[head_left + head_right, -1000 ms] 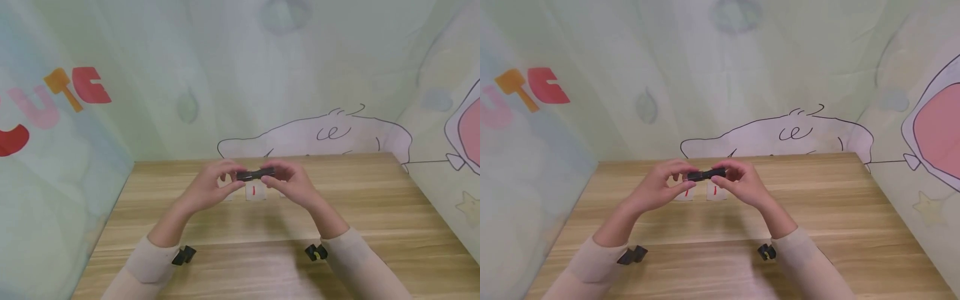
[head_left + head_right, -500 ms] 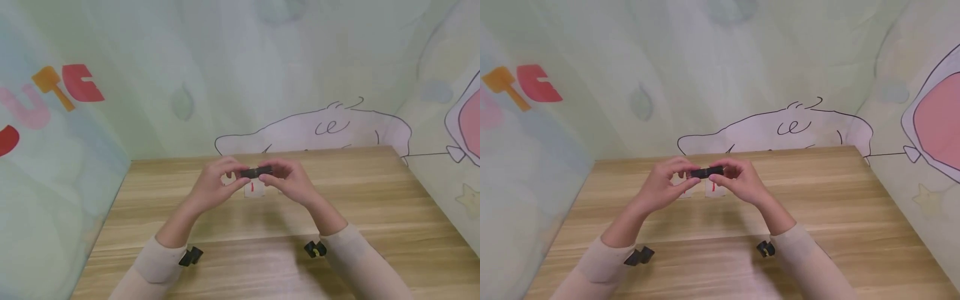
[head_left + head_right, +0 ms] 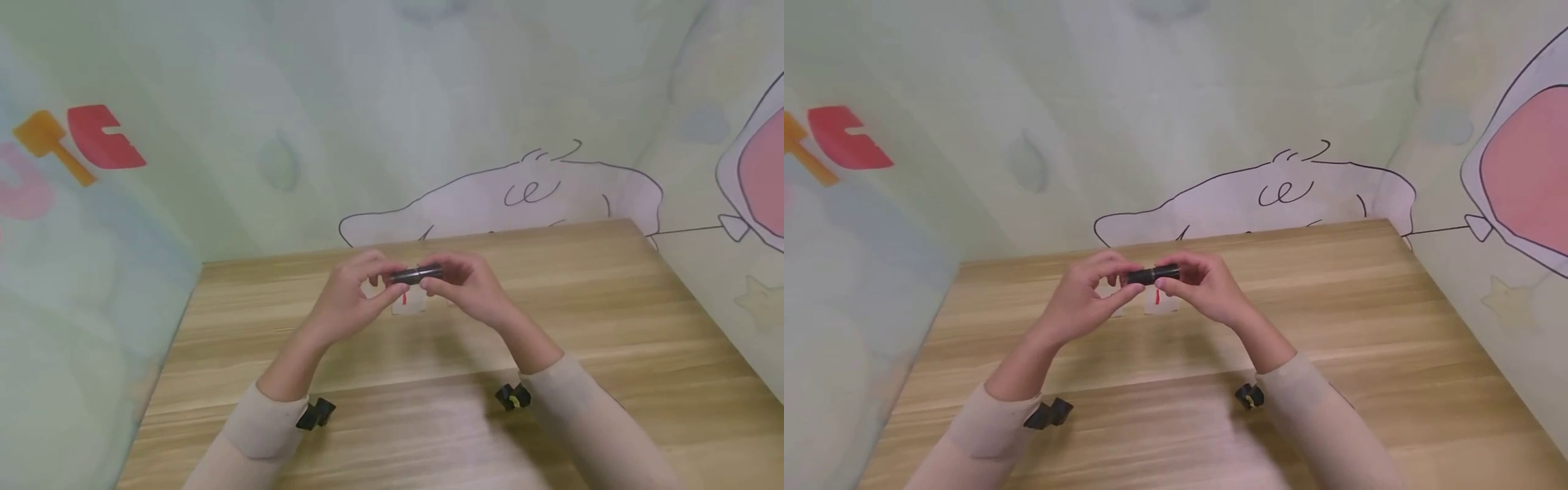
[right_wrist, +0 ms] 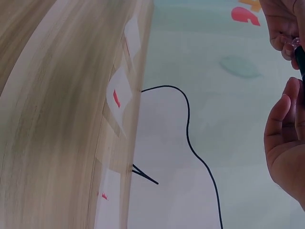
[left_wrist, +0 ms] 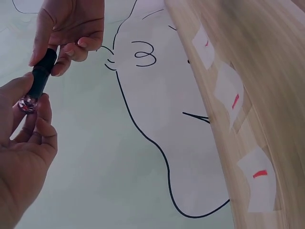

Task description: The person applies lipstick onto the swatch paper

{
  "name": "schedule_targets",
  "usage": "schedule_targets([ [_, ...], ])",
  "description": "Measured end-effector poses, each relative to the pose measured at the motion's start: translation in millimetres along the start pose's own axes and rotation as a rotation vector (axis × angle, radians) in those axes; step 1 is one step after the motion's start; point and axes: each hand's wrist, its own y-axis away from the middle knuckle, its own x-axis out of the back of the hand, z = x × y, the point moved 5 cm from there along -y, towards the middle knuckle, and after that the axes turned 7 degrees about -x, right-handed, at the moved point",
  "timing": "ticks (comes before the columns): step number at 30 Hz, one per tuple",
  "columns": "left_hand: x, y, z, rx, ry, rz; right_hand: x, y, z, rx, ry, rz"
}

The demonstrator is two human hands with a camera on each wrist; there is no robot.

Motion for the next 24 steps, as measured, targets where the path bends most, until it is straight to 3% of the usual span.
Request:
schedule_targets([
  [4,-4.5,-8.3,0.2,-0.017,0.030,0.023,7,3.6,1,0.009,0.018,-0.005],
  [9,-13.8,-18.4,-0.4,0.010,0.109,0.054,14,7.0,3,-0.001,0.129,0.011],
  [16,-40.7,-34.8,-4.2,0.073,0.195,0.031,30,15.7,7,-0.024,0.199,0.036],
  [24,-78.5,-53.3,-10.1,0.089,0.261,-0.025,56,29.7,19,-0.044,0.238,0.083],
])
